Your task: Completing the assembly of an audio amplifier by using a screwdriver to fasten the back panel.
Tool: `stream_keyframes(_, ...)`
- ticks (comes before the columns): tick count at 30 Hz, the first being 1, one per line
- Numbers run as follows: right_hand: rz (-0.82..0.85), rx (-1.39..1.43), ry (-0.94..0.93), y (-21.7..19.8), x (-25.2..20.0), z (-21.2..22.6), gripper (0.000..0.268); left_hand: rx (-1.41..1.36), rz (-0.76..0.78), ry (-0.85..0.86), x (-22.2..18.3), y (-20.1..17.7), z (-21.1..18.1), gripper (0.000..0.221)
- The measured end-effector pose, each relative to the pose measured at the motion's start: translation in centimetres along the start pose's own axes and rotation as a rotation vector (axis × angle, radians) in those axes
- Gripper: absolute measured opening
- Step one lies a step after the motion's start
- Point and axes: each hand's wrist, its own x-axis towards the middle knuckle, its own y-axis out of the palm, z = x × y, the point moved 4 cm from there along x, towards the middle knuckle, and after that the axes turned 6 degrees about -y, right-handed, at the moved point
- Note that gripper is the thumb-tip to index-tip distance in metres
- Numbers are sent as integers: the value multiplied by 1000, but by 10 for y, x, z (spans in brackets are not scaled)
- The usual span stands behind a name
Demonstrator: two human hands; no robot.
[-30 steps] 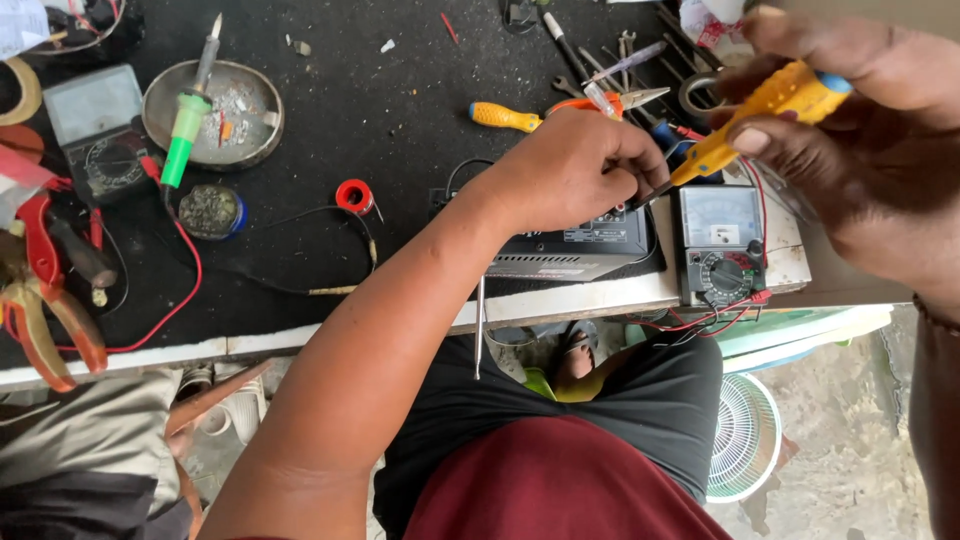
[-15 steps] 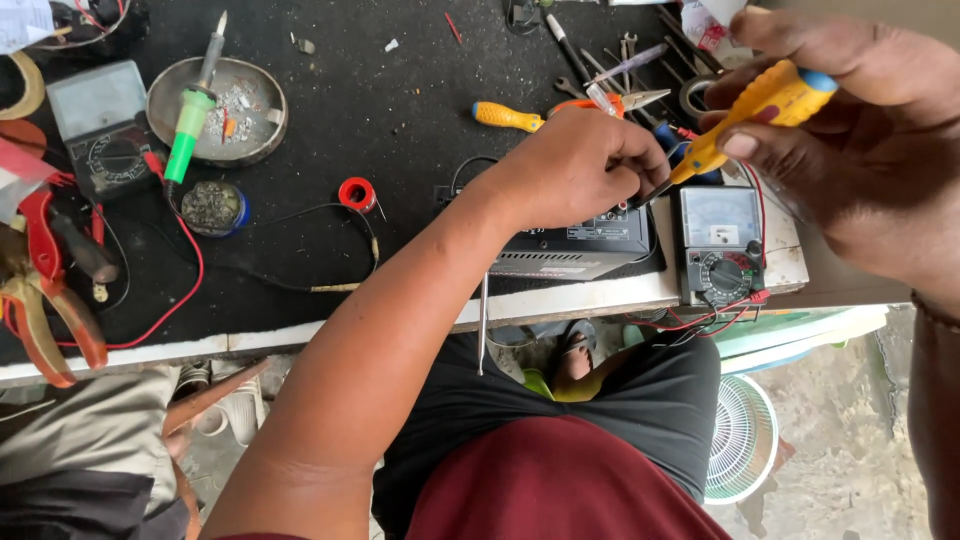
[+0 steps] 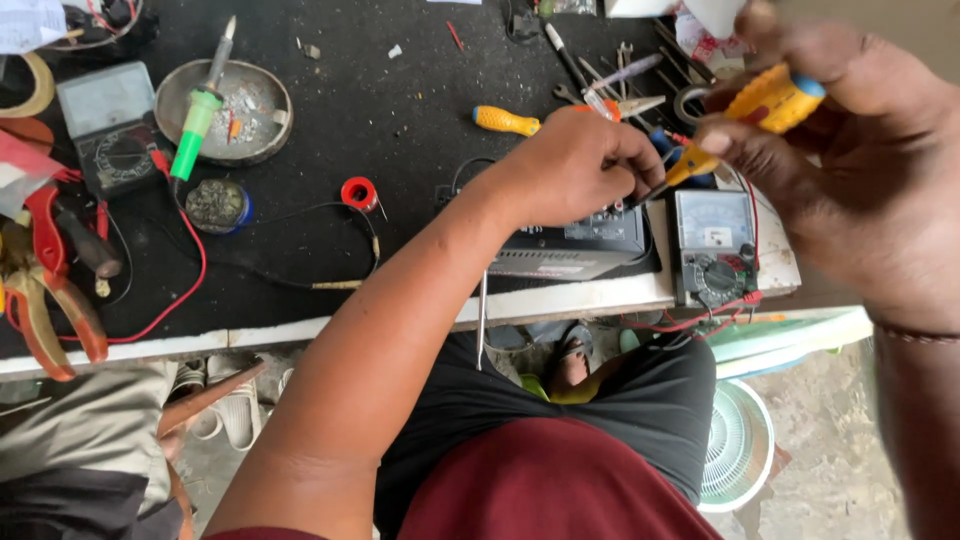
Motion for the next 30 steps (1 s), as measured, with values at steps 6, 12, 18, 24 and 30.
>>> stream_keyframes(6,-96,-258,-404,-23,-37,-59,20,-34,-2,38,-3,-2,-2,29)
stream_keyframes(12,-103,27,493,51,-58,-52,55,-110,-44,17,-3,-5,-4,28)
stream_keyframes(18,-60,218,427,78,-60,-57,59,-59,-84,59,-12,-20,-11,23)
stream_keyframes(24,-65,244,511,80,-65,-64,66,56,-253,336,-80,-101,-26,15)
stream_keyframes(30,-67,250,575,85,-68,-67,68,-36,-631,-98,-133,-155,92,14)
